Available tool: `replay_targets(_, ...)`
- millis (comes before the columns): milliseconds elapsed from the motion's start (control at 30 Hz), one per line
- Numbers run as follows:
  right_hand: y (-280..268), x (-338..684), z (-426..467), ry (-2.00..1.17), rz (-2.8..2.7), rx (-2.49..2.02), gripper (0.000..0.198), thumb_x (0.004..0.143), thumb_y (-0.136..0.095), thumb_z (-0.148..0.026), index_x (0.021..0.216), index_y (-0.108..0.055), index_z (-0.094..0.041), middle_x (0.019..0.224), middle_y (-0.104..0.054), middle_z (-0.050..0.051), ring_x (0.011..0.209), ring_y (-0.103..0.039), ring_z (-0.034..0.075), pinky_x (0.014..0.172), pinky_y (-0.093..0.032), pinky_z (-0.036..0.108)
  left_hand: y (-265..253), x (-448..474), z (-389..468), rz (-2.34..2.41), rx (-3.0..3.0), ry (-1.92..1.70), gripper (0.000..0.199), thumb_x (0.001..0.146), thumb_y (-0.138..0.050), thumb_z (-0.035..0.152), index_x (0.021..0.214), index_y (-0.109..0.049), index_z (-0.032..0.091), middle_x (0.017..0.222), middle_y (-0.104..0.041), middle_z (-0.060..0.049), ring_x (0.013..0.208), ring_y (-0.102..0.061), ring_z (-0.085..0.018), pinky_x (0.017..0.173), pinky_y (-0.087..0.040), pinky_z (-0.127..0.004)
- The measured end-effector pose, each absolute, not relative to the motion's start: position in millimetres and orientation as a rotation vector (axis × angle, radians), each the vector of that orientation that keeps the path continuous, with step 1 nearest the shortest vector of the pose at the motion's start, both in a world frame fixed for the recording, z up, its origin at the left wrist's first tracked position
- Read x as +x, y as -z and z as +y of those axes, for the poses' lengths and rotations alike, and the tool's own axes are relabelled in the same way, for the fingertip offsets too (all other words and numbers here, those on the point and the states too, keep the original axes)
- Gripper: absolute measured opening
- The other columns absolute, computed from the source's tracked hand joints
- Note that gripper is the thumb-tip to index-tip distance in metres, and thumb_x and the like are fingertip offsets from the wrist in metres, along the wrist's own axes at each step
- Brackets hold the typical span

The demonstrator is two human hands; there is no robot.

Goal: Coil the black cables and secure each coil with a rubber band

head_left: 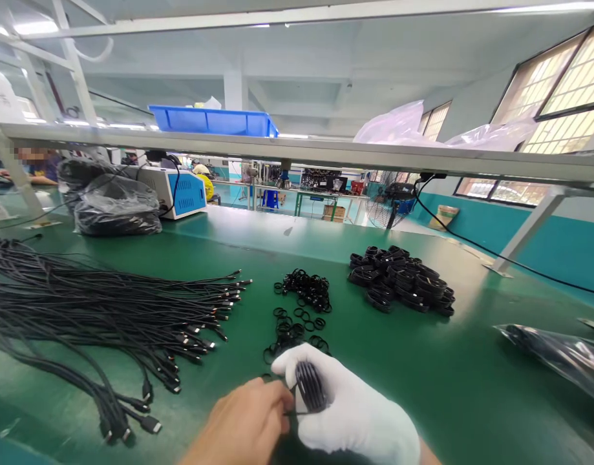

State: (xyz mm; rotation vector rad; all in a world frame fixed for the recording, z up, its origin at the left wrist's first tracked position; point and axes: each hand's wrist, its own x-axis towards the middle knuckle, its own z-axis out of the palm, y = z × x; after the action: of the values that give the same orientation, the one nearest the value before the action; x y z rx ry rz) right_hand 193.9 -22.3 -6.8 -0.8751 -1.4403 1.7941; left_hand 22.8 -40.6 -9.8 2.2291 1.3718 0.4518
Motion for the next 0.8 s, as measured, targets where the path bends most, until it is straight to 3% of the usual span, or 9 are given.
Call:
replay_targets(67, 13.8, 195.1, -22.2, -1.982, -1.278, -0.637, 0.055, 0.049, -0.068, -0.004, 0.096, -0.048, -0.022, 0.085, -0.055, -0.003, 0.049, -0.047, 0.004, 0.041, -0.035, 0.016, 4.4, 22.6, -29.0, 1.338, 2.031, -0.38, 0.032, 0.084, -0.037, 0.019, 0.067, -0.064, 0.022, 0.071, -0.067, 0.0, 0.07, -0.06, -0.018, 0.065, -0.041, -0.024)
replay_targets(133, 23.2, 193.4, -19.5, -2.031, -1.118, -0.38, 0.051, 0.05, -0.075, -0.012, 0.09, -0.045, -0.022, 0.09, -0.06, 0.0, 0.042, -0.049, 0.005, 0.035, -0.033, 0.016, -1.1, 21.3, -19.9, 1.245, 1.872, -0.47, 0.024, 0.081, -0.043, 0.02, 0.067, -0.063, 0.02, 0.07, -0.066, 0.001, 0.069, -0.059, -0.017, 0.063, -0.041, -0.024)
replay_targets(300, 40.3, 186.7, -12.3, -2.055, -1.064, -0.1, 0.042, 0.066, -0.071, -0.021, 0.095, -0.041, -0.022, 0.053, -0.058, -0.004, 0.037, -0.046, 0.007, 0.034, -0.03, 0.012, -3.7, 26.4, -17.4, 1.004, 1.414, -0.852, 0.01, 0.076, -0.058, 0.024, 0.082, -0.059, 0.017, 0.074, -0.061, 0.0, 0.068, -0.052, -0.013, 0.058, -0.04, -0.021)
replay_targets(600, 47.4, 186.4, -12.7, -2.063, -1.03, -0.189, 0.048, 0.066, -0.067, -0.013, 0.107, -0.044, -0.02, 0.056, -0.063, 0.0, 0.039, -0.05, 0.007, 0.037, -0.034, 0.013, 12.2, 44.6, -16.0, 1.072, 1.182, -1.026, 0.016, 0.069, -0.064, 0.023, 0.079, -0.052, 0.018, 0.063, -0.056, 0.003, 0.055, -0.048, -0.011, 0.049, -0.038, -0.02)
replay_targets(667, 45.7, 188.1, -11.2, -2.093, -1.034, -0.209, 0.057, 0.065, -0.066, -0.014, 0.117, -0.043, -0.018, 0.06, -0.064, 0.001, 0.039, -0.051, 0.007, 0.038, -0.035, 0.014, 5.9, 38.2, -16.3, 1.193, 1.333, -1.06, 0.017, 0.072, -0.061, 0.023, 0.087, -0.057, 0.02, 0.069, -0.057, 0.002, 0.062, -0.051, -0.013, 0.056, -0.041, -0.023)
replay_targets(800, 45.2, 189.9, -10.3, -2.252, -1.025, -0.182, 0.071, 0.062, -0.065, -0.019, 0.127, -0.04, -0.01, 0.061, -0.064, 0.004, 0.04, -0.051, 0.01, 0.039, -0.038, 0.018, -14.1, 22.8, -13.0, 1.169, 1.748, -0.913, 0.034, 0.074, -0.055, 0.016, 0.104, -0.064, 0.028, 0.1, -0.06, -0.002, 0.095, -0.054, -0.019, 0.086, -0.04, -0.031)
